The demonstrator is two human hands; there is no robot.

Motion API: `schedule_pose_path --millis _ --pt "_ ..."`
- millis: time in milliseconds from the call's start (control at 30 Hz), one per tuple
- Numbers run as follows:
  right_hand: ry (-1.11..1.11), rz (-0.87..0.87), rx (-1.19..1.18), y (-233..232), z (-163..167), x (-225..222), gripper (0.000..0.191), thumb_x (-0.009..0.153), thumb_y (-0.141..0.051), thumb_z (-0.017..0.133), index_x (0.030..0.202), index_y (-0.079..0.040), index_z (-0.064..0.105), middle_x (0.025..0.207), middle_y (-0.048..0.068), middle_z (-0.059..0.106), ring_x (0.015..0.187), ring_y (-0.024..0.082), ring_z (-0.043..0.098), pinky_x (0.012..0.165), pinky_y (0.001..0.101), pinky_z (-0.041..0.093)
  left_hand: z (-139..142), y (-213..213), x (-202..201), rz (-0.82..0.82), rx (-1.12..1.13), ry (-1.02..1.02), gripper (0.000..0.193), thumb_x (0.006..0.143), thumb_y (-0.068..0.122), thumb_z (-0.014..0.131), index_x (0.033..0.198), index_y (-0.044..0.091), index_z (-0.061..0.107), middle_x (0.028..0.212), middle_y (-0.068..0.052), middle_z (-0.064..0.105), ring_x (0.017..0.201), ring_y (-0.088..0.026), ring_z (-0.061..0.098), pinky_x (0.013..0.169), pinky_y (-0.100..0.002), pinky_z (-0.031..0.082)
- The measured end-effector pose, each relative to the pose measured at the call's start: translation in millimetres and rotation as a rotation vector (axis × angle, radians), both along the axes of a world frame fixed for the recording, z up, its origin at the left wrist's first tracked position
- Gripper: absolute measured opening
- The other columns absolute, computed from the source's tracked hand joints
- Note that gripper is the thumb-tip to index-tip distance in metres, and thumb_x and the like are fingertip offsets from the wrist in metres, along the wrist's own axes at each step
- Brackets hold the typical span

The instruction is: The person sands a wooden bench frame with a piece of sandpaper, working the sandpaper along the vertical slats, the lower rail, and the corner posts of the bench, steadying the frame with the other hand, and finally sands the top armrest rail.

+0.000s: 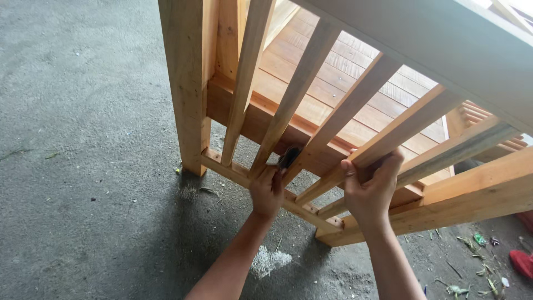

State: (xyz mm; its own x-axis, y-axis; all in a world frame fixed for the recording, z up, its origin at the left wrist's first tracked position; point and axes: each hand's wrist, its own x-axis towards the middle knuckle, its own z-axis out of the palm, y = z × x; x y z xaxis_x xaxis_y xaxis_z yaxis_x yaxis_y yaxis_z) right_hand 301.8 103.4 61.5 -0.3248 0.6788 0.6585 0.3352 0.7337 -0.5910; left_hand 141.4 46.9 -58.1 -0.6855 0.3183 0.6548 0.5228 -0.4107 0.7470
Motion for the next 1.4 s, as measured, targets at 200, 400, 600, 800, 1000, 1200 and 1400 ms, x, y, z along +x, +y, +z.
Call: schedule_pose_path --millis 200,400,600,800,1000,1200,1400 --pt "0.000 0.020 -0.050 -3 0 2 0.065 0.097 0.001 0.079 0.140 -0.005 0.030 0.114 0.009 0.053 0.099 0.014 0.059 0.083 0.0272 0.053 24 26 -2 0.017 0.141 0.077 0.004 0.100 0.003 0.067 0.098 0.001 0.064 0.089 -0.012 0.067 0.082 -0.032 0.069 0.070 -0.041 0.053" --pt "0.026 0.039 -0.057 -1 0 0 0.068 0.092 0.002 0.078 0.140 -0.005 0.030 0.110 0.008 0.054 0.098 0.014 0.060 0.080 0.0264 0.054 10 -2 -6 0.064 -0.158 0.094 0.010 0.095 0.005 0.069 0.086 0.006 0.064 0.082 -0.011 0.065 0.074 -0.032 0.065 0.064 -0.043 0.050" --pt "0.038 0.059 -0.044 1 -7 0 0.067 0.095 0.004 0.079 0.140 -0.004 0.031 0.119 0.010 0.052 0.107 0.015 0.058 0.088 0.0272 0.055 14 19 -7 0.023 0.057 0.150 0.005 0.098 0.004 0.069 0.102 0.001 0.066 0.090 -0.011 0.068 0.080 -0.028 0.070 0.067 -0.040 0.056" --pt "0.044 0.073 -0.008 0 -7 -1 0.067 0.095 0.006 0.075 0.142 -0.003 0.029 0.117 0.011 0.053 0.106 0.015 0.060 0.090 0.0273 0.054 11 -12 -7 0.021 -0.087 0.071 0.004 0.092 0.001 0.069 0.092 0.000 0.065 0.087 -0.014 0.066 0.078 -0.031 0.067 0.066 -0.039 0.052" --pt "0.028 0.068 0.032 -3 -6 0 0.064 0.098 0.004 0.076 0.141 -0.003 0.030 0.119 0.012 0.056 0.105 0.015 0.064 0.083 0.0268 0.057 44 23 -1 -0.024 0.107 0.137 0.011 0.102 0.005 0.070 0.096 0.001 0.063 0.085 -0.012 0.064 0.076 -0.027 0.065 0.067 -0.039 0.049" --pt "-0.001 -0.035 -0.077 -4 -8 5 0.065 0.093 0.003 0.077 0.139 -0.001 0.031 0.109 0.012 0.056 0.093 0.015 0.062 0.074 0.0268 0.055 4 -11 4 -0.019 -0.114 0.028 0.005 0.093 0.003 0.068 0.088 0.001 0.068 0.081 -0.015 0.064 0.070 -0.031 0.065 0.058 -0.040 0.049" --pt "0.126 0.112 -0.017 -3 -15 5 0.060 0.096 0.006 0.071 0.140 -0.001 0.031 0.116 0.011 0.057 0.108 0.015 0.064 0.089 0.0268 0.058 27 3 2 -0.001 0.064 0.176 0.004 0.098 0.004 0.066 0.100 0.001 0.067 0.086 -0.013 0.068 0.079 -0.029 0.069 0.065 -0.038 0.052"
